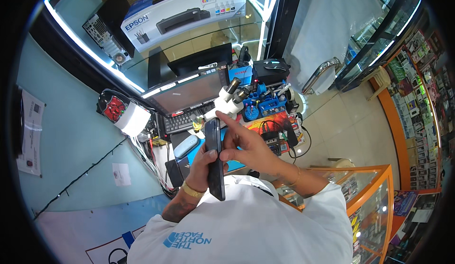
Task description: The person applies adhesive from a tube onto the edges of a phone back cover and then presses the cover onto the back of the phone body.
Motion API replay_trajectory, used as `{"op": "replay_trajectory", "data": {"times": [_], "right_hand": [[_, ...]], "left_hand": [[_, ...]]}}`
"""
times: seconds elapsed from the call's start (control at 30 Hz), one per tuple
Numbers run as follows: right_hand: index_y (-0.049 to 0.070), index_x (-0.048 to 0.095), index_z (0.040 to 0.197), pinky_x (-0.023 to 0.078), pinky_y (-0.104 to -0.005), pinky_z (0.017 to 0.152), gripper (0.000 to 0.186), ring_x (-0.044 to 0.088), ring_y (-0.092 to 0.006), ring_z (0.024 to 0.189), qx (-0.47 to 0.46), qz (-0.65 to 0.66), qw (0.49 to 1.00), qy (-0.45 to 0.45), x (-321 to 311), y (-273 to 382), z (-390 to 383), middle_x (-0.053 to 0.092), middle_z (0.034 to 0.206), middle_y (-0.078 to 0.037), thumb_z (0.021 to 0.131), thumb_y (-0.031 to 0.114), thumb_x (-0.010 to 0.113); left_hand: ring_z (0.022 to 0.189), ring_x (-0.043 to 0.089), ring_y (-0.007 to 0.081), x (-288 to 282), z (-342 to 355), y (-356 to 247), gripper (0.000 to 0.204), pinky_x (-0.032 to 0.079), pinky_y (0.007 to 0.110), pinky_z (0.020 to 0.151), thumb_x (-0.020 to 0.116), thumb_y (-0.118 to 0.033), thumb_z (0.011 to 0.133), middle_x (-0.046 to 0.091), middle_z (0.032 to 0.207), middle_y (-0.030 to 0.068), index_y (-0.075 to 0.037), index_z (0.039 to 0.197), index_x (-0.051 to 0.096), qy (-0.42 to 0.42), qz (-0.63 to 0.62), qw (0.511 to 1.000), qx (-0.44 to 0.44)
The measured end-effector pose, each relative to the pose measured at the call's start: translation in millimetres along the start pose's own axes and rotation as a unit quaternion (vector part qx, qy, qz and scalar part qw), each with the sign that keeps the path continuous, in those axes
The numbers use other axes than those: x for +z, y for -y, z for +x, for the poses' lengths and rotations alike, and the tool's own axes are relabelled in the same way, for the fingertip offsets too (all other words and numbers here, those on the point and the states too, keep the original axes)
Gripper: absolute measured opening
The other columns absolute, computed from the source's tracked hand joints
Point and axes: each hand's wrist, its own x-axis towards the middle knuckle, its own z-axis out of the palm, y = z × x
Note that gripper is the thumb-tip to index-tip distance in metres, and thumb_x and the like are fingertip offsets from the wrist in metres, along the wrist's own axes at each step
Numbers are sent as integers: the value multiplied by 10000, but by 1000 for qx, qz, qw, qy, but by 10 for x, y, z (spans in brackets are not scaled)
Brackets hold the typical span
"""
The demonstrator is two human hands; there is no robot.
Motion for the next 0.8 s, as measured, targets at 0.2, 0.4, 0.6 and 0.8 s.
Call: {"op": "replay_trajectory", "data": {"times": [0.2, 0.4, 0.6, 0.8], "right_hand": [[113, 270, 1519, 364, -211, 656, 854, 459, -50, 762, -70, 24, 992, -103, 50, -488, 145, 516, 882, 35, 819, 141, 758], [34, 573, 1282, 439, -226, 729, 426, 523, -54, 841, 2, -78, 987, -140, -95, -281, -20, 585, 959, 6, 888, 149, 690], [-2, 690, 888, 410, -245, 630, 204, 490, -69, 675, 103, -105, 984, -103, 122, -73, -154, 574, 683, 10, 845, 192, 736], [3, 680, 835, 381, -259, 577, 172, 472, -69, 632, 37, -117, 987, -100, 132, -24, -136, 563, 649, -3, 870, 170, 703]], "left_hand": [[688, 597, 95, -36, 108, -11, 379, 518, 244, 570, 677, -347, 885, 586, 849, 23, -55, 1085, 539, 5, -7, 1000, 15], [709, 639, 110, -44, 234, -226, 194, 552, 254, 605, 637, -162, 930, 628, 875, 15, -71, 1079, 554, -180, -5, 972, 154], [782, 639, 108, 2, 235, -254, 181, 554, 254, 676, 622, -158, 939, 623, 923, 18, -70, 1080, 548, -207, -14, 945, 251], [799, 637, 148, 18, 55, -83, 215, 538, 302, 705, 650, -170, 901, 633, 915, 33, -66, 1071, 569, -168, 47, 961, 214]]}}
